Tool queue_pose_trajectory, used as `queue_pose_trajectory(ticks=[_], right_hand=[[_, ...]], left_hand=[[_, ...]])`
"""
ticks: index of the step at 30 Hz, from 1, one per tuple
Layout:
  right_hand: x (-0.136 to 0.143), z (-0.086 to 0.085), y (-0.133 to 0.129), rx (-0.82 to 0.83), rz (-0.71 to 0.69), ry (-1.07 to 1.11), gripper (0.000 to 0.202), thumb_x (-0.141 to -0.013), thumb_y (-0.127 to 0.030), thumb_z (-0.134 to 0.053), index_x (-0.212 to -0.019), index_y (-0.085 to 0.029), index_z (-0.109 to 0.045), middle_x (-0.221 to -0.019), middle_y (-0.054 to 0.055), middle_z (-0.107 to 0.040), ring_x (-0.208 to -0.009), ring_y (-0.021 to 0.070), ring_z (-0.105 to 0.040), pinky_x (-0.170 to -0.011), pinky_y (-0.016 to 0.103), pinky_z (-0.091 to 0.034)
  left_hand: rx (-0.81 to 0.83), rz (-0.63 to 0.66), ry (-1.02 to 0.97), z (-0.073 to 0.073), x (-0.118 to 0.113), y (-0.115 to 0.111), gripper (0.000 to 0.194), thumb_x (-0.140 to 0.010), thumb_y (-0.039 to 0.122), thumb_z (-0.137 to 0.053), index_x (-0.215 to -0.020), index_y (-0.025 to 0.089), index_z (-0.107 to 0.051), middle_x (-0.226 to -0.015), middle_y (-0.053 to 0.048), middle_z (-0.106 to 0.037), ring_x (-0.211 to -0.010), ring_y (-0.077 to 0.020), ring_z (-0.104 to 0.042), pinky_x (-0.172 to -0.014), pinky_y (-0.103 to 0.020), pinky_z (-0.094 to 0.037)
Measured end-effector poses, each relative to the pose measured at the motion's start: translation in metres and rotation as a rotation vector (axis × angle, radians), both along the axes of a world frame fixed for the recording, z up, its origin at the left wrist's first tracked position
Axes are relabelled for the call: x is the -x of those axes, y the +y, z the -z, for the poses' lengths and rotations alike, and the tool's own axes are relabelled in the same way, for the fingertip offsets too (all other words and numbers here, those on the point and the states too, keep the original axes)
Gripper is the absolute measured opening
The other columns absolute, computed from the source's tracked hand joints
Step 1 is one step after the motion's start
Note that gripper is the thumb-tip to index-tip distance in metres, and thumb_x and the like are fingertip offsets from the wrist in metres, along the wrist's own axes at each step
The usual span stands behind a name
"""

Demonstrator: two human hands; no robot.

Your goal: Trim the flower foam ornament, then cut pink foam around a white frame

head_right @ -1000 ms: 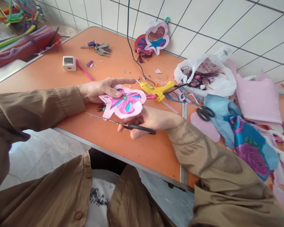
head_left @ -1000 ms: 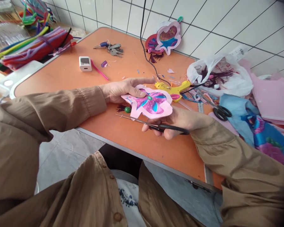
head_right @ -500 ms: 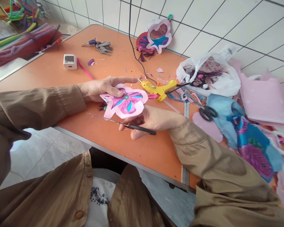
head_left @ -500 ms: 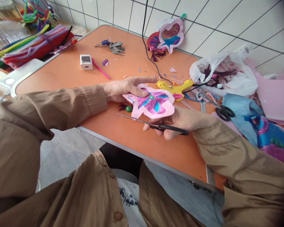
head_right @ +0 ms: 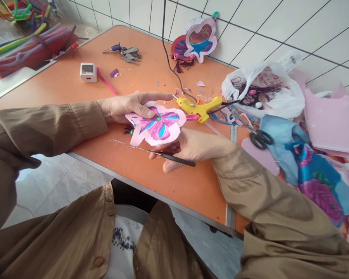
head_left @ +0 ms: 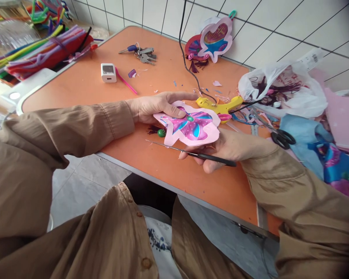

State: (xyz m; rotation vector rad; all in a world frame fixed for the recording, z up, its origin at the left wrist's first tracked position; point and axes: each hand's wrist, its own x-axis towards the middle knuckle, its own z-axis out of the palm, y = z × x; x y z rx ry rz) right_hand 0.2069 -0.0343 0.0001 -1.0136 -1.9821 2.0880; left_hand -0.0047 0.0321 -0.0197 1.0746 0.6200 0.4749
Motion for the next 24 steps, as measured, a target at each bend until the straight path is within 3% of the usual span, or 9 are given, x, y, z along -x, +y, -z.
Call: queue_pose_trajectory(ticks=[3,7,10,15,19,24], right_hand=[[-0.001,0.005,0.002,0.041,-0.022,0.077,0.044,-0.062,-0.019,-0.091,-0.097,-0.017,-0.064,-0.072,-0.004,-0.062,-0.096,0.0162,-0.070,-0.083,0.025,-0.057],[-0.003,0.012,0.004,0.081,0.007,0.115,0.057,-0.055,-0.016,-0.095,-0.101,-0.018,-0.062,-0.088,-0.001,-0.068,-0.094,0.0134,-0.069,-0.084,0.024,-0.057],[-0.004,0.012,0.004,0.078,-0.018,0.105,0.051,-0.058,-0.017,-0.094,-0.100,-0.017,-0.065,-0.081,-0.002,-0.066,-0.094,0.0133,-0.068,-0.084,0.023,-0.057],[-0.004,0.009,0.005,0.024,-0.051,0.050,0.044,-0.062,-0.022,-0.092,-0.098,-0.016,-0.068,-0.067,-0.005,-0.060,-0.092,0.0152,-0.068,-0.078,0.022,-0.057],[-0.004,0.009,0.005,-0.006,-0.019,0.039,0.048,-0.057,-0.024,-0.094,-0.097,-0.014,-0.070,-0.082,0.002,-0.068,-0.091,0.0161,-0.068,-0.076,0.024,-0.058],[-0.005,0.012,0.005,0.039,0.062,0.029,0.053,-0.053,-0.022,-0.095,-0.099,-0.013,-0.070,-0.099,0.007,-0.073,-0.077,0.0107,-0.064,-0.065,0.020,-0.054]], left_hand=[[-0.003,0.032,-0.043,-0.001,0.001,-0.001,0.072,-0.085,-0.001,-0.064,-0.153,0.011,-0.043,-0.080,-0.002,-0.076,-0.067,-0.0171,-0.072,-0.082,-0.037,-0.058],[-0.037,0.016,-0.021,-0.002,0.000,-0.004,0.069,-0.088,-0.002,-0.058,-0.154,0.009,-0.040,-0.079,0.001,-0.075,-0.067,-0.0140,-0.072,-0.084,-0.036,-0.057],[-0.059,-0.005,0.025,-0.003,-0.001,-0.004,0.068,-0.089,-0.004,-0.053,-0.154,0.009,-0.039,-0.078,0.002,-0.073,-0.070,-0.0153,-0.074,-0.081,-0.034,-0.056],[-0.046,-0.010,-0.009,-0.002,-0.002,-0.002,0.066,-0.084,-0.004,-0.061,-0.148,0.007,-0.048,-0.080,-0.003,-0.076,-0.070,-0.0189,-0.074,-0.076,-0.033,-0.058],[-0.037,-0.052,0.040,-0.002,-0.004,-0.002,0.061,-0.085,-0.005,-0.055,-0.145,0.005,-0.049,-0.081,-0.004,-0.076,-0.080,-0.0223,-0.076,-0.079,-0.035,-0.057],[-0.014,-0.047,-0.024,-0.003,0.000,0.002,0.069,-0.086,-0.005,-0.057,-0.152,0.010,-0.045,-0.077,-0.001,-0.075,-0.059,-0.0149,-0.070,-0.071,-0.030,-0.055]])
